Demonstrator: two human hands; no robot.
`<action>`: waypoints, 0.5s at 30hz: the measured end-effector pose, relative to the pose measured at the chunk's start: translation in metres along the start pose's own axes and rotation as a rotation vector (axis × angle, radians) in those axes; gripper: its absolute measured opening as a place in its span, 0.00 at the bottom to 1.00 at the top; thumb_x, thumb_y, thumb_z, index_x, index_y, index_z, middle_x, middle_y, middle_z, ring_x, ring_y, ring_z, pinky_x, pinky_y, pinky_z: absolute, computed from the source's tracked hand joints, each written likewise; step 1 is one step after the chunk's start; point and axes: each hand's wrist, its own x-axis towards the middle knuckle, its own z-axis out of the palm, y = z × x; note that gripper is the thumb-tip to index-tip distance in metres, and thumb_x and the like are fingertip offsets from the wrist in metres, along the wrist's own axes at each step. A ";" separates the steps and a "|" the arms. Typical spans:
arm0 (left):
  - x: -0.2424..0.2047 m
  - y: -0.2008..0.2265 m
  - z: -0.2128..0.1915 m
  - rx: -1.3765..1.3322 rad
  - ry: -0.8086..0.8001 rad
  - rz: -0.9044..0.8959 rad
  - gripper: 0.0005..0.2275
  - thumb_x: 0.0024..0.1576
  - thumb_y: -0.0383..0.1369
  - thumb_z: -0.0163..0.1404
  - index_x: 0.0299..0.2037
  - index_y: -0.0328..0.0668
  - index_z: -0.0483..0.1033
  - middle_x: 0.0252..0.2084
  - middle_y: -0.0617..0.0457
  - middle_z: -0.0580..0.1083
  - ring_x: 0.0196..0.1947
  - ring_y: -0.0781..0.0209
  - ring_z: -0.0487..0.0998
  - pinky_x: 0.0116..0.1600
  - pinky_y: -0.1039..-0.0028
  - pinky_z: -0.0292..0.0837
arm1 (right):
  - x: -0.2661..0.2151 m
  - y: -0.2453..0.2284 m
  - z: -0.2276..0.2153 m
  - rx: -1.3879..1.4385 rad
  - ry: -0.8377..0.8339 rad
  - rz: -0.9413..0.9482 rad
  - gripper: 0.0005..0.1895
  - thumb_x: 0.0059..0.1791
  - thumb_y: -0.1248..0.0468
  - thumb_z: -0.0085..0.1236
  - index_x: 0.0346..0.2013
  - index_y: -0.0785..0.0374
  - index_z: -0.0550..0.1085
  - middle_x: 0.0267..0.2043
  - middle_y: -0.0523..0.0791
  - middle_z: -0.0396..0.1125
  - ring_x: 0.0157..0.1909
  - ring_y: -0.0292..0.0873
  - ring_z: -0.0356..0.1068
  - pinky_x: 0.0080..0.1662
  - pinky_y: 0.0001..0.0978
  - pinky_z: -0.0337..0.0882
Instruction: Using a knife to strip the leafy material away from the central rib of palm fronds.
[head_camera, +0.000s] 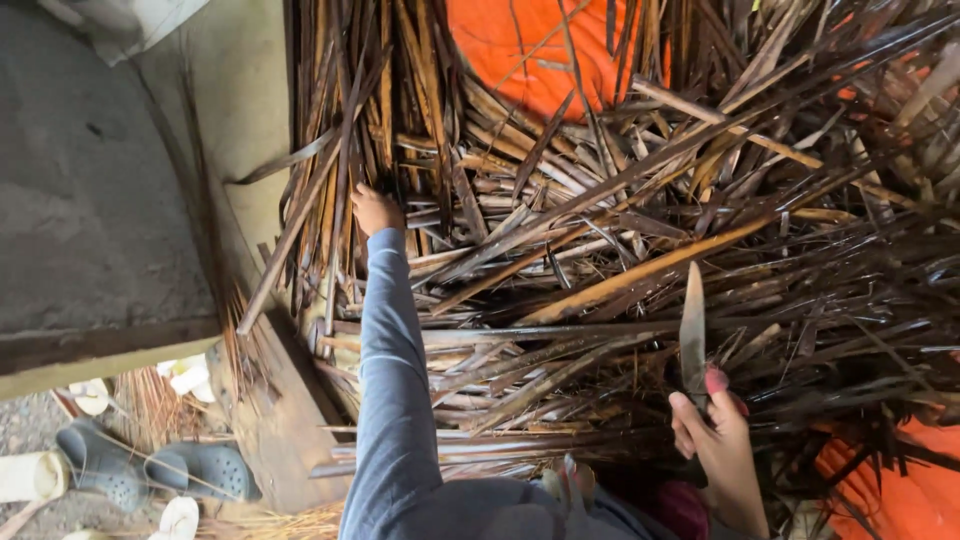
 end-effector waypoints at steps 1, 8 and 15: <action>0.007 -0.004 0.004 0.151 -0.063 0.023 0.23 0.58 0.30 0.52 0.62 0.34 0.58 0.60 0.35 0.64 0.57 0.36 0.70 0.61 0.55 0.70 | 0.001 0.001 0.001 -0.009 -0.015 0.018 0.29 0.54 0.68 0.48 0.71 0.60 0.62 0.21 0.47 0.53 0.20 0.38 0.48 0.23 0.34 0.52; 0.000 -0.001 -0.042 -0.007 -0.491 0.115 0.35 0.54 0.43 0.54 0.66 0.26 0.56 0.74 0.30 0.50 0.71 0.30 0.54 0.69 0.47 0.60 | -0.007 0.000 0.003 0.037 -0.024 0.007 0.28 0.55 0.66 0.47 0.71 0.62 0.58 0.23 0.46 0.53 0.21 0.37 0.49 0.25 0.34 0.52; -0.105 -0.011 -0.139 -0.240 -0.914 0.261 0.14 0.60 0.20 0.33 0.36 0.28 0.76 0.48 0.38 0.78 0.45 0.52 0.81 0.55 0.69 0.81 | -0.001 0.058 -0.009 0.096 -0.179 -0.295 0.11 0.60 0.61 0.39 0.50 0.66 0.63 0.26 0.48 0.59 0.18 0.36 0.52 0.22 0.29 0.56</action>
